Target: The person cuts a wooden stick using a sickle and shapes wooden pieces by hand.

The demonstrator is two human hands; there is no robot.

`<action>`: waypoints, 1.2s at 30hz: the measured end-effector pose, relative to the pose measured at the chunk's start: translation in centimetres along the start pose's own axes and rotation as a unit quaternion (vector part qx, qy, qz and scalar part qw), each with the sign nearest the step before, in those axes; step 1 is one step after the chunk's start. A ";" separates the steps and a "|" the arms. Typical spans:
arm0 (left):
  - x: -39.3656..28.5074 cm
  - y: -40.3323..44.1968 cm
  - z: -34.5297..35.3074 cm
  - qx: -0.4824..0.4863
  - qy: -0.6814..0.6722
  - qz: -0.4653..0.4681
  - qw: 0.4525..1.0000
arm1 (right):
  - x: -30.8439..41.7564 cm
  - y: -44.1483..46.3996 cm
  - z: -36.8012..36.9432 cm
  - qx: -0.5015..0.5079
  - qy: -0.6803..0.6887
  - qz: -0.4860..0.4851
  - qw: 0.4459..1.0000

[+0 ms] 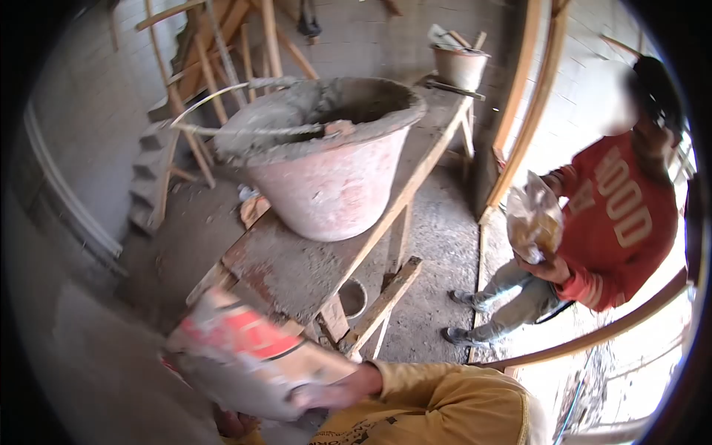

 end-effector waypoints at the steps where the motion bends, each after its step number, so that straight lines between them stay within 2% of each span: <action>1: 0.6 0.8 -0.4 0.012 0.006 -0.031 0.999 | 2.6 -1.3 -1.6 -0.030 0.081 -0.017 0.996; 2: 1.3 1.8 -0.7 0.032 0.013 -0.064 0.997 | 2.8 -3.6 -3.9 -0.112 0.085 0.073 0.987; 5: 2.3 4.5 -0.7 0.091 0.013 -0.163 0.982 | 4.7 -6.7 -5.9 -0.361 0.154 0.015 0.920; 6: 2.9 4.7 0.2 0.008 0.139 -0.175 0.975 | 5.4 -7.5 -6.6 -0.420 0.171 -0.017 0.891; 7: 4.0 5.1 -1.2 -0.063 0.199 -0.214 0.954 | 4.5 -8.7 -8.5 -0.422 0.225 -0.063 0.876; 8: 5.6 5.3 -4.9 -0.069 0.285 -0.246 0.924 | 4.8 -9.7 -9.7 -0.455 0.209 -0.074 0.863; 9: 7.5 5.1 -9.0 -0.077 0.366 -0.272 0.886 | 5.5 -9.8 -10.8 -0.529 0.159 -0.098 0.828; 12: 12.1 3.0 -15.8 -0.076 0.398 -0.400 0.822 | 7.3 -10.0 -16.0 -0.600 0.167 -0.170 0.764; 13: 13.1 1.5 -16.6 -0.092 0.394 -0.433 0.805 | 7.9 -10.3 -18.5 -0.605 0.124 -0.192 0.763; 14: 13.4 0.8 -15.4 -0.067 0.428 -0.432 0.791 | 9.1 -10.4 -20.7 -0.628 0.081 -0.191 0.750; 15: 13.8 0.0 -13.6 -0.047 0.459 -0.434 0.774 | 11.4 -8.5 -21.2 -0.628 0.093 -0.193 0.748; 16: 14.4 -0.8 -13.2 -0.036 0.442 -0.428 0.788 | 14.0 -7.5 -22.2 -0.596 -0.021 -0.176 0.783; 17: 15.6 -1.8 -14.2 -0.051 0.427 -0.420 0.799 | 14.3 -9.0 -27.3 -0.592 -0.048 -0.180 0.784; 18: 16.8 -3.0 -15.2 -0.066 0.411 -0.413 0.810 | 16.8 -8.1 -29.9 -0.439 0.098 -0.120 0.885; 19: 19.5 -4.0 -17.5 -0.049 0.398 -0.371 0.838 | 17.9 -6.4 -31.7 -0.499 0.117 -0.094 0.853; 20: 20.4 -4.0 -18.6 -0.017 0.398 -0.325 0.858 | 18.5 -5.6 -34.1 -0.500 0.116 -0.118 0.850; 21: 20.2 -4.2 -18.1 -0.034 0.391 -0.318 0.863 | 19.0 -4.1 -36.8 -0.449 0.102 -0.137 0.877; 23: 18.9 -4.6 -16.6 -0.044 0.421 -0.408 0.809 | 19.2 -1.9 -43.1 -0.419 0.093 -0.163 0.888; 24: 18.8 -4.7 -16.7 -0.055 0.415 -0.406 0.812 | 19.1 0.0 -45.1 -0.412 0.125 -0.154 0.889; 26: 18.8 -4.9 -17.2 -0.082 0.437 -0.389 0.807 | 16.9 1.8 -48.2 -0.438 -0.072 -0.113 0.889; 27: 18.8 -5.0 -17.3 -0.102 0.431 -0.383 0.811 | 15.5 2.7 -49.2 -0.389 0.000 -0.073 0.919; 28: 18.6 -5.0 -17.6 -0.107 0.436 -0.387 0.806 | 13.2 3.3 -51.7 -0.322 0.107 -0.078 0.937; 29: 18.2 -4.8 -17.4 -0.108 0.443 -0.393 0.799 | 11.9 3.2 -52.5 -0.337 0.116 -0.055 0.933; 30: 16.0 -4.0 -14.5 -0.107 0.431 -0.359 0.821 | 10.7 3.1 -52.3 -0.365 0.118 -0.031 0.923; 33: 16.4 -3.7 -15.9 -0.103 0.406 -0.319 0.850 | 8.9 0.7 -50.9 -0.427 0.109 0.016 0.898; 36: 15.9 -2.8 -17.6 -0.071 0.413 -0.396 0.817 | 8.7 -2.6 -45.2 -0.499 0.096 0.021 0.861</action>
Point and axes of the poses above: each hand's wrist, its own y-axis towards the middle knuckle, its own z-axis out of the palm, x = y × z, the point moved 2 cm from there along y, towards the middle knuckle, and after that the axes turned 11 degrees about z, right-handed, at the moved point
